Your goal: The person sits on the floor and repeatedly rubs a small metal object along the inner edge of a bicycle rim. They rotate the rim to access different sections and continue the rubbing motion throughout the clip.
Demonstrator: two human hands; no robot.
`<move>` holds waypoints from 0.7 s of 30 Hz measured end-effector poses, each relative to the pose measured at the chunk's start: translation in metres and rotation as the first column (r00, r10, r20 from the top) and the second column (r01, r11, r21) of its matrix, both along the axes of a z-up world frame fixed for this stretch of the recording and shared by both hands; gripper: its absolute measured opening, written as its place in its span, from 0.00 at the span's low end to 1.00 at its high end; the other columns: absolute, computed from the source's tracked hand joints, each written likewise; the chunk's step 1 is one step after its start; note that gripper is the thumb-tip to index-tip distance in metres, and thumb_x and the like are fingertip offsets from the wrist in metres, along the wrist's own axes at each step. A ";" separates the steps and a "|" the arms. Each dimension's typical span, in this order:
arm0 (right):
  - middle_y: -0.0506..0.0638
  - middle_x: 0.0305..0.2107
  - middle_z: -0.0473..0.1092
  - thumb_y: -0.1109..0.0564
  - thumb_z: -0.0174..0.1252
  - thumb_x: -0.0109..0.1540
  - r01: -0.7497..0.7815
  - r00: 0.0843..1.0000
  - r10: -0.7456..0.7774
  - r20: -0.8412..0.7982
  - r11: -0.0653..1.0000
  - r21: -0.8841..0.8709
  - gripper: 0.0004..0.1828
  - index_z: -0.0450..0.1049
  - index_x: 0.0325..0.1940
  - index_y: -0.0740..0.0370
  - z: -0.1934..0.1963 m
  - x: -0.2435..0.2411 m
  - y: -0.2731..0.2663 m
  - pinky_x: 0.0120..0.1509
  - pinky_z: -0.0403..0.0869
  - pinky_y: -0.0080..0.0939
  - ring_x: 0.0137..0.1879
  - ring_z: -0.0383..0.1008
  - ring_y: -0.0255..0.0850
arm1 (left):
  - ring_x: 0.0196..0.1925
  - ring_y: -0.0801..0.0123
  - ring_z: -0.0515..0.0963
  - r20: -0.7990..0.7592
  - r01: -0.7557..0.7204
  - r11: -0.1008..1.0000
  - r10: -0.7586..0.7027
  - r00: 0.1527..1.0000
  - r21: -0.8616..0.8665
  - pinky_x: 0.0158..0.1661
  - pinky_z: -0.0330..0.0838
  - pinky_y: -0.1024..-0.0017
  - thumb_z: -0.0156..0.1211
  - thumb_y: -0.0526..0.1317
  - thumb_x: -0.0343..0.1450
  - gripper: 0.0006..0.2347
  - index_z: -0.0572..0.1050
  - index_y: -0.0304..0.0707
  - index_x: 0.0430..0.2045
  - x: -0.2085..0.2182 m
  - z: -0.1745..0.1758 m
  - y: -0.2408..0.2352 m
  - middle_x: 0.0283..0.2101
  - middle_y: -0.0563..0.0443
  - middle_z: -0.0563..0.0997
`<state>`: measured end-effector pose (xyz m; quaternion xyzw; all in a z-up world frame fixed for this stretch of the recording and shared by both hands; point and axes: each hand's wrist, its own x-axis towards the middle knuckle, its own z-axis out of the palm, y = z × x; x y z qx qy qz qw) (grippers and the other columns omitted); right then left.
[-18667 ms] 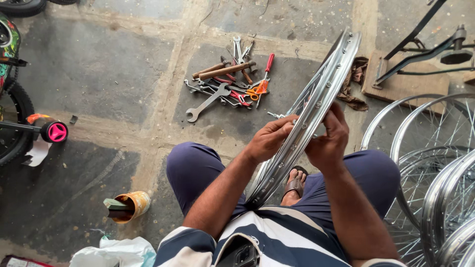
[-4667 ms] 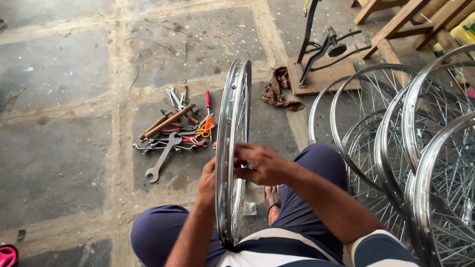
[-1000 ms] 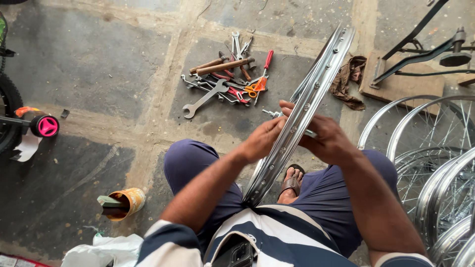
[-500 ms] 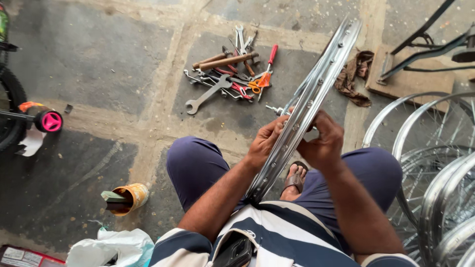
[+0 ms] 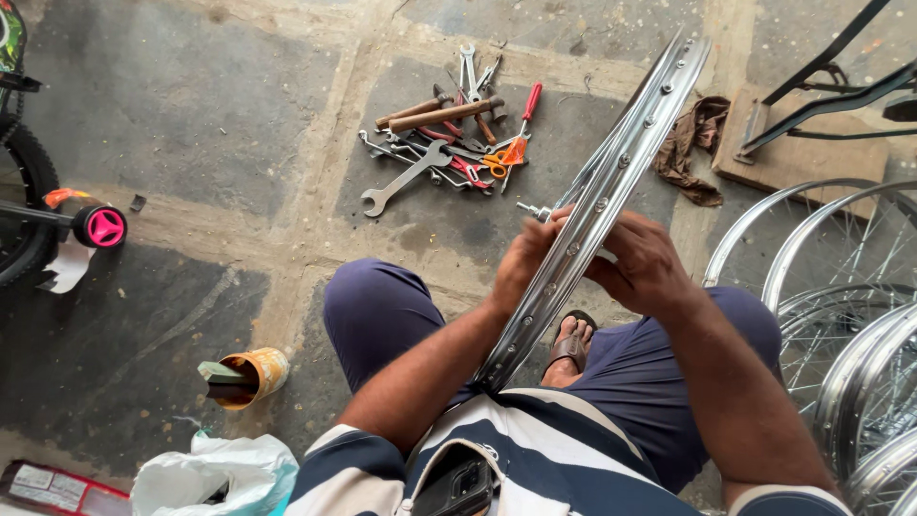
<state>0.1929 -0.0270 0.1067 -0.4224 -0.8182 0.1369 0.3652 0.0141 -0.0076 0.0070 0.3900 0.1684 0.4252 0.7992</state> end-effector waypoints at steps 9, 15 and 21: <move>0.52 0.34 0.72 0.53 0.74 0.61 0.514 0.828 -0.400 -0.393 0.822 0.246 0.17 0.72 0.37 0.64 -0.027 -0.067 -0.017 0.37 0.72 0.38 0.37 0.75 0.37 | 0.37 0.78 0.78 0.120 -0.025 1.000 0.025 0.992 -0.002 0.38 0.73 0.79 0.45 0.52 0.84 0.21 0.72 0.28 0.55 -0.004 -0.001 -0.002 0.39 0.52 0.80; 0.51 0.35 0.74 0.59 0.75 0.55 0.384 0.885 -0.381 -0.269 0.922 -0.043 0.15 0.79 0.41 0.65 0.002 -0.037 -0.024 0.31 0.72 0.34 0.30 0.74 0.33 | 0.46 0.83 0.75 0.094 0.085 0.996 -0.088 0.992 0.034 0.48 0.72 0.80 0.48 0.47 0.83 0.19 0.71 0.32 0.63 -0.016 -0.002 -0.012 0.49 0.58 0.79; 0.60 0.63 0.70 0.63 0.63 0.61 -0.106 0.972 0.042 -0.230 0.957 -0.270 0.26 0.72 0.65 0.62 0.036 -0.003 -0.014 0.60 0.81 0.44 0.62 0.78 0.48 | 0.41 0.80 0.76 0.027 0.186 0.981 -0.185 0.982 -0.044 0.41 0.72 0.78 0.44 0.49 0.83 0.18 0.71 0.36 0.60 -0.012 0.000 0.002 0.44 0.55 0.79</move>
